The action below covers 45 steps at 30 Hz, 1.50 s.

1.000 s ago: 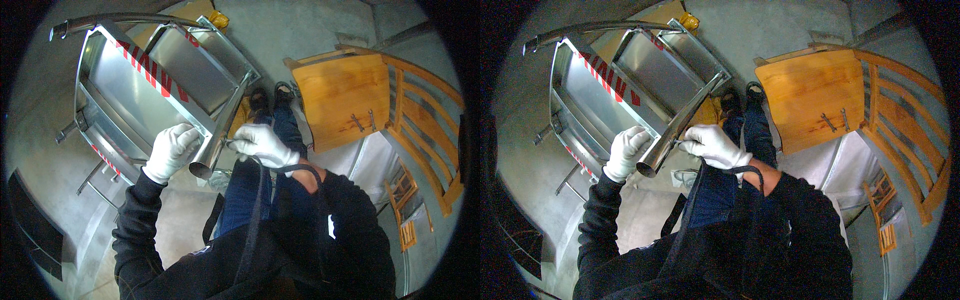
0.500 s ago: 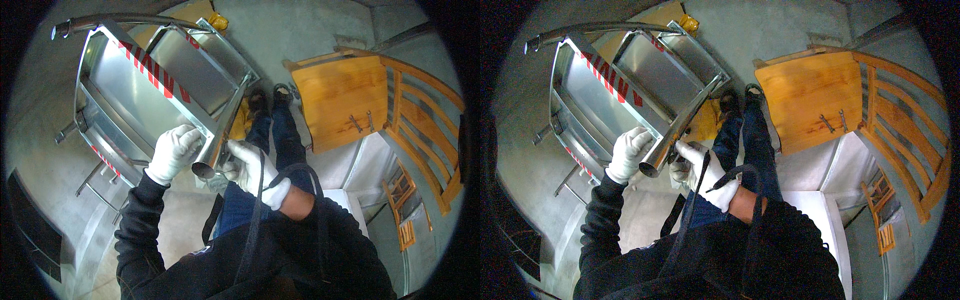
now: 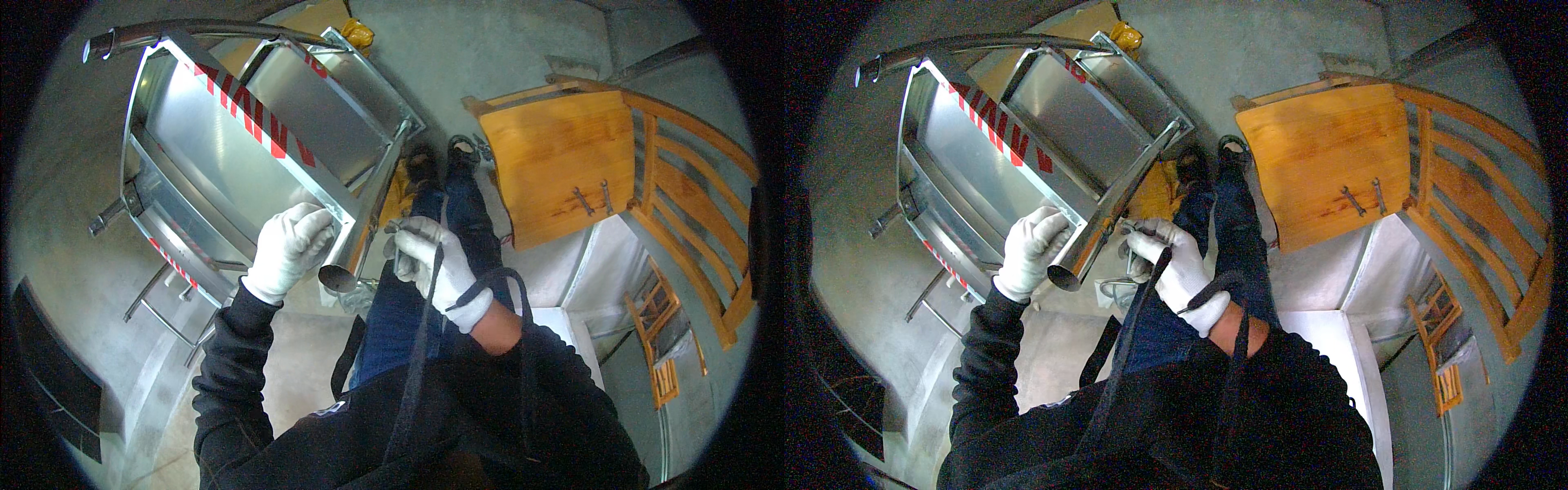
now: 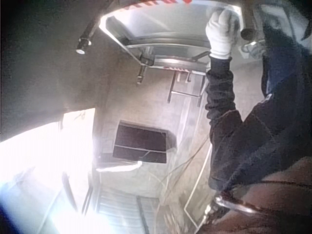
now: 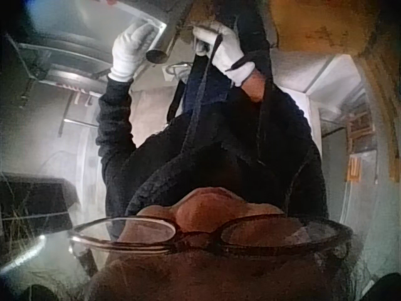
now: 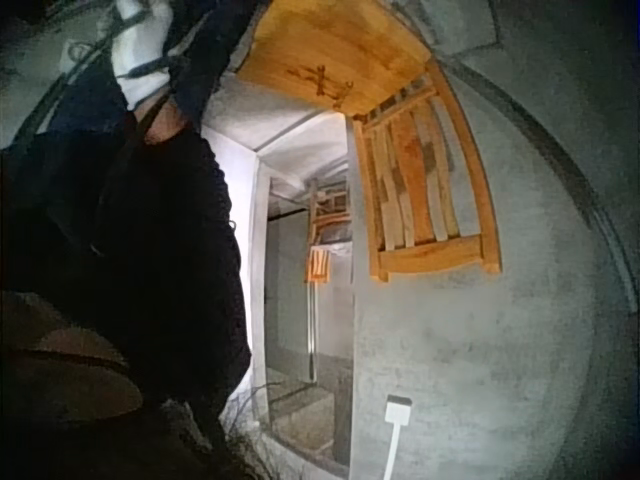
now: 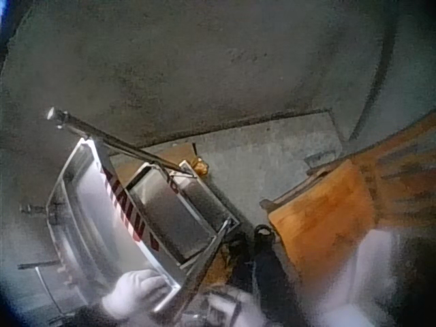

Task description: The person assembles a metal frame by inserting bolts and tightening them with a wrench. They work on multiple joints of the frame, securing the structure.

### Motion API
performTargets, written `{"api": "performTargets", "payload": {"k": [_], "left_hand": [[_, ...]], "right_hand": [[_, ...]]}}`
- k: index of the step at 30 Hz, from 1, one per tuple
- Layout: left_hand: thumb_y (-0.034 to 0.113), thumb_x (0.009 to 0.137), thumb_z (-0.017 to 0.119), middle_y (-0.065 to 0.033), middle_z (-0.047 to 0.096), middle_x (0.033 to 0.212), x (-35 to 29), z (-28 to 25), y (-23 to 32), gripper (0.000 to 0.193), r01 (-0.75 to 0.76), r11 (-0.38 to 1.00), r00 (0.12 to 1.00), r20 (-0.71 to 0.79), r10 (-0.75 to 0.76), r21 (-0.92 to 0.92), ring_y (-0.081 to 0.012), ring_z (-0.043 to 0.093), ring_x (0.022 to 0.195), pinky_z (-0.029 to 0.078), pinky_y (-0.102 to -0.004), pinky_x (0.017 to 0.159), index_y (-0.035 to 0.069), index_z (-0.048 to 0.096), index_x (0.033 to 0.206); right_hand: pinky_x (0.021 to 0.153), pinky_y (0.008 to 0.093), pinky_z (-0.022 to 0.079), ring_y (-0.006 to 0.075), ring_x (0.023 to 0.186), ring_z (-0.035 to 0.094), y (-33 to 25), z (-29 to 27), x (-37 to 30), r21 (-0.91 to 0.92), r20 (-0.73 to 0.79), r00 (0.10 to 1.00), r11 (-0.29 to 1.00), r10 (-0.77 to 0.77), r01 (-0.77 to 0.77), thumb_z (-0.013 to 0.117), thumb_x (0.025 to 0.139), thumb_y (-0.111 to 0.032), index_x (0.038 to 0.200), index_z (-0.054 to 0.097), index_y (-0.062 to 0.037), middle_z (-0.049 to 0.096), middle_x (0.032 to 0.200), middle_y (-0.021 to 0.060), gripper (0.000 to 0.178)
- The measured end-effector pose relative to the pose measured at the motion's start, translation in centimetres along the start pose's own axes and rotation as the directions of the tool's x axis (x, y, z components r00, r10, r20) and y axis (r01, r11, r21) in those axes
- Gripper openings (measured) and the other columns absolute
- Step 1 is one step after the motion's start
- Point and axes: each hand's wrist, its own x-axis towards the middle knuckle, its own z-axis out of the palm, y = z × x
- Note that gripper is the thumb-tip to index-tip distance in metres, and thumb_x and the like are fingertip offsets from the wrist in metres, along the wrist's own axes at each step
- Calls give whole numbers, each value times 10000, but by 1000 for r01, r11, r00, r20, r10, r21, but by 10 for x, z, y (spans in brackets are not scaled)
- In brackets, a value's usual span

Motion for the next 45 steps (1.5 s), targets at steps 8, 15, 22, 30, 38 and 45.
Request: {"api": "performTargets", "payload": {"k": [8, 15, 22, 30, 38, 45], "left_hand": [[85, 746, 686, -85, 609, 835, 0, 1, 0, 206, 61, 998, 997, 38, -62, 10, -310, 621, 740, 502, -388, 629, 90, 618, 940], [69, 739, 685, -83, 606, 827, -1, 1, 0, 211, 58, 998, 997, 41, -59, 28, -298, 619, 723, 504, -381, 624, 81, 620, 939], [74, 747, 679, -83, 596, 813, -1, 1, 2, 196, 52, 999, 998, 21, -52, 11, -297, 617, 716, 504, -377, 621, 82, 619, 934], [93, 758, 676, -84, 596, 816, -1, 0, 1, 180, 70, 997, 997, 36, -70, 18, -304, 616, 733, 501, -388, 632, 89, 619, 929], [88, 758, 673, -90, 599, 818, 0, -1, 4, 170, 84, 996, 995, 51, -85, 26, -310, 613, 736, 496, -389, 632, 85, 620, 919], [77, 742, 680, -92, 599, 812, 3, -3, 5, 175, 65, 998, 996, 57, -65, 5, -316, 613, 734, 495, -397, 628, 75, 615, 905]], "right_hand": [[467, 186, 453, 86, 580, 603, 3, -1, 2, -369, 58, 985, 913, -162, 172, 583, 901, -59, 993, 544, -15, 646, 828, 74, 109], [520, 189, 501, 65, 621, 606, 7, -3, 10, -440, 117, 962, 855, -248, 274, 579, 906, -61, 1021, 557, 12, 623, 854, 57, 139], [575, 191, 520, 69, 660, 618, 15, -11, 16, -533, 207, 910, 738, -360, 413, 548, 917, -26, 1055, 580, 22, 637, 879, 57, 149], [571, 227, 514, 108, 659, 639, 12, -9, 19, -645, 305, 823, 532, -479, 549, 559, 910, -2, 1012, 603, 29, 636, 838, 78, 115], [586, 312, 502, 228, 659, 621, -16, -23, 36, -608, 746, 504, -135, -436, 783, 597, 761, 5, 988, 592, 3, 604, 824, 105, 228], [585, 319, 501, 232, 664, 641, -16, -19, 35, -617, 676, 562, 51, -476, 785, 594, 873, -54, 970, 585, -7, 612, 773, 96, 108]]}}
